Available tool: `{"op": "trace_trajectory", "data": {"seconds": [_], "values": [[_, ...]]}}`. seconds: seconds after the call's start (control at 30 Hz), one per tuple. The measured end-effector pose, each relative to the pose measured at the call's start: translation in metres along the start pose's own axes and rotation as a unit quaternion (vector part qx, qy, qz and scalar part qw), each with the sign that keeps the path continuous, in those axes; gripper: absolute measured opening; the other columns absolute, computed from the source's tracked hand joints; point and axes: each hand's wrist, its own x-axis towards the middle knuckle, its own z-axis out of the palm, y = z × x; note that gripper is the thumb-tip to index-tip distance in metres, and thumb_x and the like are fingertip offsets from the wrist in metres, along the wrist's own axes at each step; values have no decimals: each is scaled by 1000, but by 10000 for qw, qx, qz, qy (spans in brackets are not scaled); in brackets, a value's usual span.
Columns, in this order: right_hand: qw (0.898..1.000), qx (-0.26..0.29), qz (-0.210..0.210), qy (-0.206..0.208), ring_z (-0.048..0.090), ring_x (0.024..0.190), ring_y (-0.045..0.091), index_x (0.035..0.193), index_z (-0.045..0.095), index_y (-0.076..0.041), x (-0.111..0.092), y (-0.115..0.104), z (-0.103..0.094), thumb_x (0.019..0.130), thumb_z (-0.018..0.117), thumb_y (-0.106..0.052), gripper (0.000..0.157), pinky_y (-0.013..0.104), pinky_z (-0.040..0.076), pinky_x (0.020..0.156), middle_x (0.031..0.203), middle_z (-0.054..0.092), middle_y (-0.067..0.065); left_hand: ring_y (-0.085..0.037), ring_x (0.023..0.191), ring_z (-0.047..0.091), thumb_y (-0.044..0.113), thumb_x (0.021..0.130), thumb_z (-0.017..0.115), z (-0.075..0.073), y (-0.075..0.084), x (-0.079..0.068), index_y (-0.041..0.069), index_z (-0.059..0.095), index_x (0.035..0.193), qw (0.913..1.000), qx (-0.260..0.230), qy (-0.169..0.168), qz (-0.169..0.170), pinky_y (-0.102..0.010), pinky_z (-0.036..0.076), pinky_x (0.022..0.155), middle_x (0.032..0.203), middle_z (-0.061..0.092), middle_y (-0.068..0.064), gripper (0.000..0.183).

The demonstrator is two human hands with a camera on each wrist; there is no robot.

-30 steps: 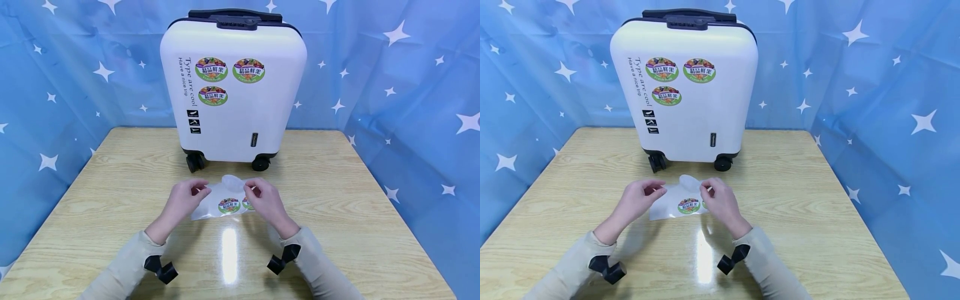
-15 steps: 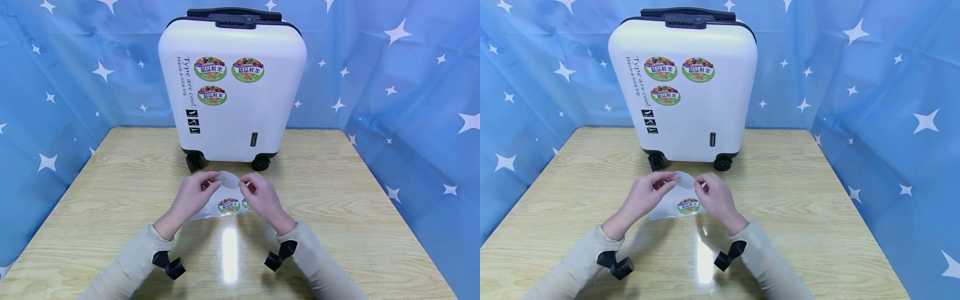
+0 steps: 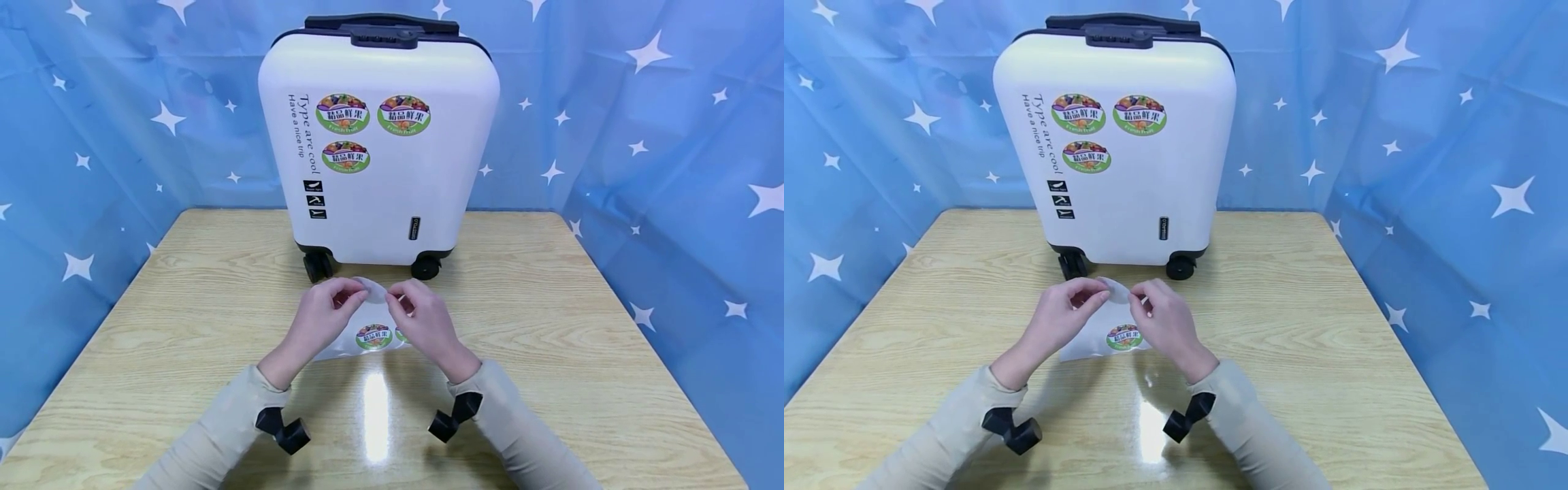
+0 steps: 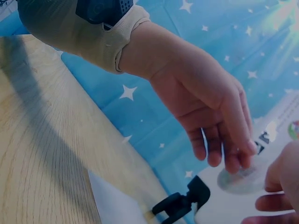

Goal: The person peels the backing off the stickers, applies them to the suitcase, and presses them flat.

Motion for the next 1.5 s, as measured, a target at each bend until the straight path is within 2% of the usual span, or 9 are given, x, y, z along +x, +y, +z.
{"op": "trace_trajectory", "data": {"seconds": [0.37,0.7,0.97,1.2,1.5], "values": [[9982,-81,-580,-111,57,66,10,87,66,-3,0,-5,4,83,63,0,6,24,50,58,80,61,4,-11,65,56,16,87,66,5,2,2,5,70,90,9994,-326,94,22,-25,48,59,78,66,-1,12],[9958,-442,-775,-194,56,66,9,90,67,-6,-1,-5,8,83,66,-3,8,17,47,61,81,60,1,-10,67,59,17,85,68,8,4,2,6,69,89,9985,-499,110,-211,-26,50,61,78,67,-1,12],[9959,-473,-745,-212,56,66,14,93,68,-7,-1,-5,9,84,66,-5,9,21,47,59,80,59,0,-12,68,60,13,86,67,10,3,2,4,69,88,9979,-594,118,-239,-26,50,63,79,67,-2,9],[9957,-547,-723,-197,52,67,9,92,68,-7,0,-6,10,83,67,-5,9,19,44,58,81,60,-1,-12,66,58,9,85,66,11,2,2,4,69,85,9974,-647,229,-207,-25,49,60,75,65,-2,7],[9988,-276,-231,-321,55,71,9,91,66,-7,-3,-3,2,85,66,-5,7,27,50,61,86,61,0,-13,65,54,11,87,64,8,-3,1,5,69,87,9973,-585,137,-415,-25,46,58,75,64,-2,8]]}}
